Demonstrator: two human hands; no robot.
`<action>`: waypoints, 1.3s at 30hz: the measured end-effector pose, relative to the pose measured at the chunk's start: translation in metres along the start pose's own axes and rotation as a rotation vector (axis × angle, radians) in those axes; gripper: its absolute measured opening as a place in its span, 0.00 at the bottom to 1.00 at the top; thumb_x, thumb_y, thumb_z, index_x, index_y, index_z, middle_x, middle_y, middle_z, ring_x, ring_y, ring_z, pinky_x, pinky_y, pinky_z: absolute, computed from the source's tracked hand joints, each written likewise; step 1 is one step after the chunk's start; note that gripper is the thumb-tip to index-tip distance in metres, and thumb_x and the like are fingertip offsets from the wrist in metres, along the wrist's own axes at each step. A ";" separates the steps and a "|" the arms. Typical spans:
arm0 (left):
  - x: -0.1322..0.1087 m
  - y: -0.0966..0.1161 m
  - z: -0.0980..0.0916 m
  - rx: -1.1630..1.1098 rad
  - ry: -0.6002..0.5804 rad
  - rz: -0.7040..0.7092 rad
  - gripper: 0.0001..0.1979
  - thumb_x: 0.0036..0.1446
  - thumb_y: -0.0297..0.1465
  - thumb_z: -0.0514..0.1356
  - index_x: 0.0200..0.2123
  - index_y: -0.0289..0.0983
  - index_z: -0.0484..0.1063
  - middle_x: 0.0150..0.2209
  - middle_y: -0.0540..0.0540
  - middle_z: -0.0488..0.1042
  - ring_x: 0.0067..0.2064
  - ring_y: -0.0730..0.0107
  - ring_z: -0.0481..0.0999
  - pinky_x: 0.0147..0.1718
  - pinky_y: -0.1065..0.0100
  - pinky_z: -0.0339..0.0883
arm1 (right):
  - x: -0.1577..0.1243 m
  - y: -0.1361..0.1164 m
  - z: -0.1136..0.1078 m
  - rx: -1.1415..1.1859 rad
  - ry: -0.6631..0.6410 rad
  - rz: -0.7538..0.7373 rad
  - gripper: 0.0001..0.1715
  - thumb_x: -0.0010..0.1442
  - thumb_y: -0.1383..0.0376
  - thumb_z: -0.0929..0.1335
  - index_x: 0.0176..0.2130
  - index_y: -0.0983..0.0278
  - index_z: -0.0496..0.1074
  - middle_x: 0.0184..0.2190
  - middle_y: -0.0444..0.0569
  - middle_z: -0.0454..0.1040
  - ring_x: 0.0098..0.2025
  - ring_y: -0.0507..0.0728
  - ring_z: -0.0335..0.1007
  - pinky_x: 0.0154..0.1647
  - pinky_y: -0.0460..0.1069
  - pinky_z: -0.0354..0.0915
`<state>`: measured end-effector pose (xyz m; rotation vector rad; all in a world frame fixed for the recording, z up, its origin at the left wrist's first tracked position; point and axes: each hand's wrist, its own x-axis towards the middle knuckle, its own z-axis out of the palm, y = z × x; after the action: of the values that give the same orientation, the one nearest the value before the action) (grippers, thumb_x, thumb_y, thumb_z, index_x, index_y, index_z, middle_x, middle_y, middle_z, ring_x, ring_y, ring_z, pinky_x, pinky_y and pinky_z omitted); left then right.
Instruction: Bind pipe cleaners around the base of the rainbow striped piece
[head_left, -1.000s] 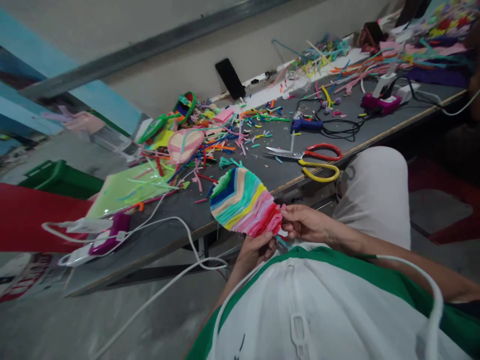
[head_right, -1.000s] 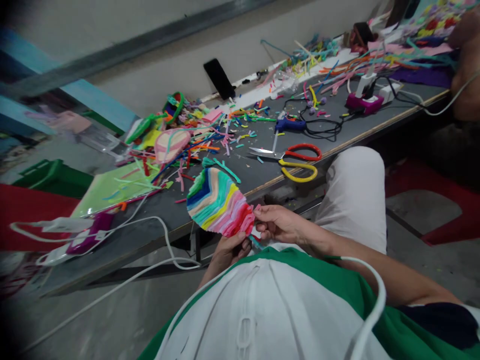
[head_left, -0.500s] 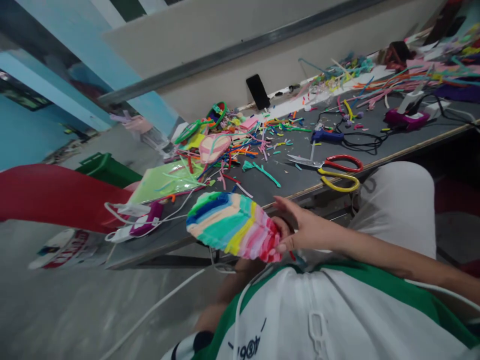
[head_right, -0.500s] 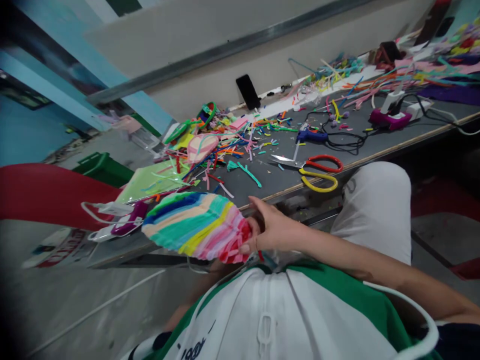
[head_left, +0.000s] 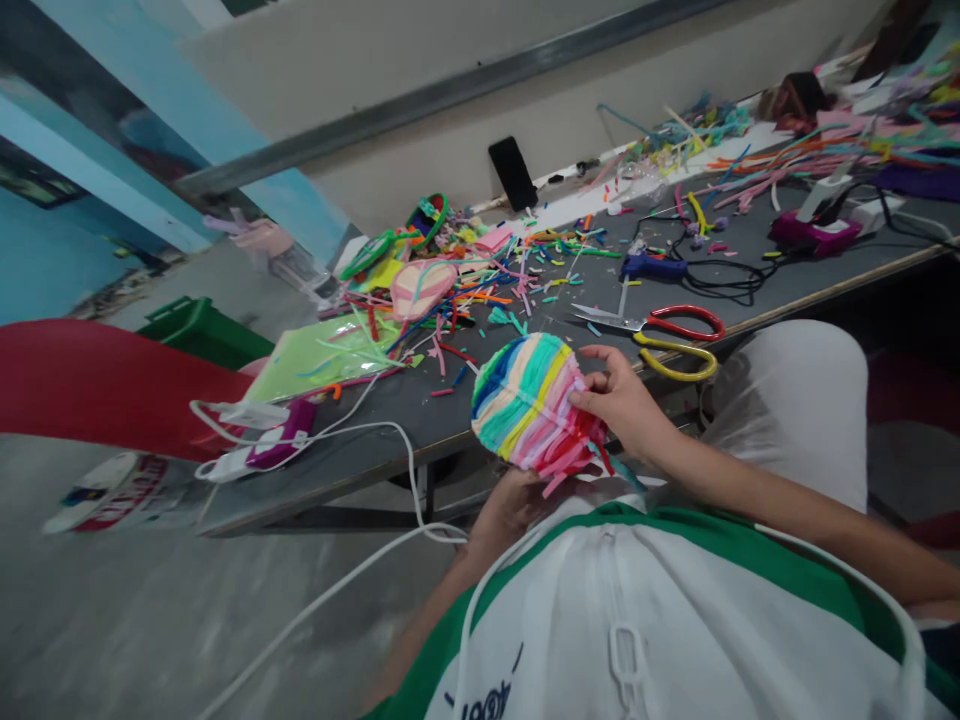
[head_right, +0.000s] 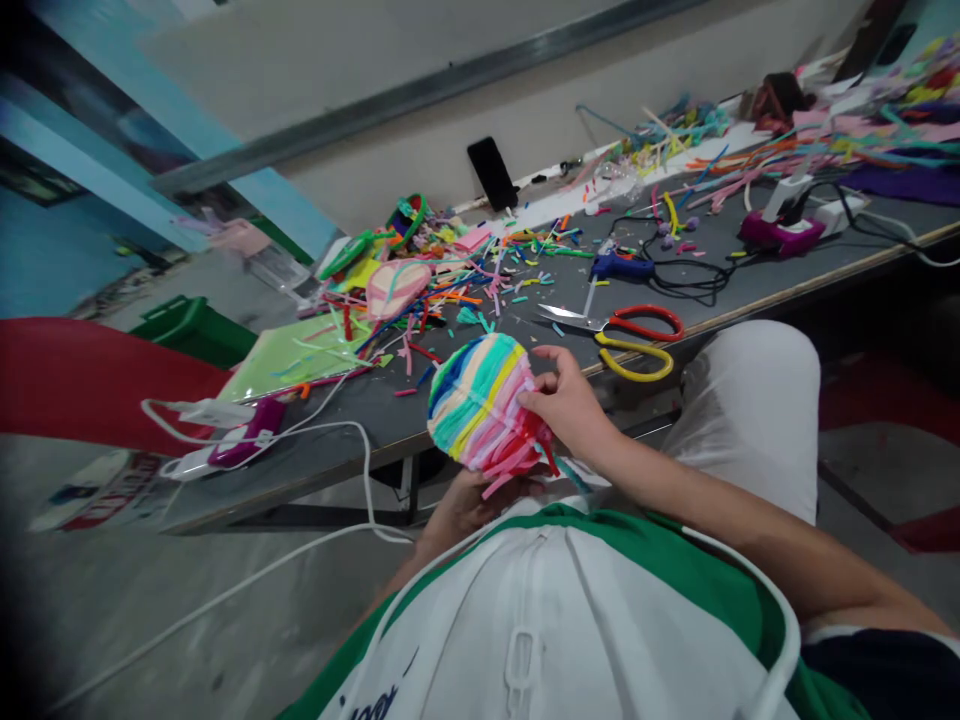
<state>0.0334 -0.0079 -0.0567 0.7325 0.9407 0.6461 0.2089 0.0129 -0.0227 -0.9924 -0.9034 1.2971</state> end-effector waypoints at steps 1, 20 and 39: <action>0.000 -0.001 -0.006 -0.050 -0.049 0.017 0.16 0.44 0.28 0.64 0.39 0.32 0.71 0.40 0.41 0.75 0.45 0.51 0.73 0.41 0.56 0.67 | 0.002 0.003 -0.003 -0.021 0.023 -0.019 0.32 0.46 0.67 0.69 0.49 0.57 0.56 0.24 0.35 0.66 0.21 0.48 0.62 0.22 0.43 0.62; -0.007 0.009 0.001 -0.271 -0.043 0.072 0.13 0.55 0.32 0.59 0.42 0.30 0.70 0.33 0.39 0.77 0.32 0.65 0.77 0.37 0.62 0.72 | -0.053 0.013 -0.024 -1.272 -0.358 -0.656 0.12 0.59 0.65 0.64 0.43 0.59 0.72 0.37 0.50 0.74 0.39 0.56 0.65 0.38 0.51 0.56; -0.004 -0.004 0.009 -0.429 0.043 0.230 0.13 0.54 0.30 0.59 0.44 0.33 0.69 0.38 0.40 0.77 0.38 0.63 0.78 0.43 0.60 0.71 | -0.052 0.025 -0.020 -1.134 -0.270 -0.684 0.06 0.59 0.68 0.65 0.33 0.60 0.71 0.30 0.42 0.77 0.35 0.51 0.71 0.49 0.54 0.49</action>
<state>0.0405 -0.0154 -0.0546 0.4452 0.7264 1.0316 0.2160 -0.0399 -0.0525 -1.1630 -2.0699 0.2483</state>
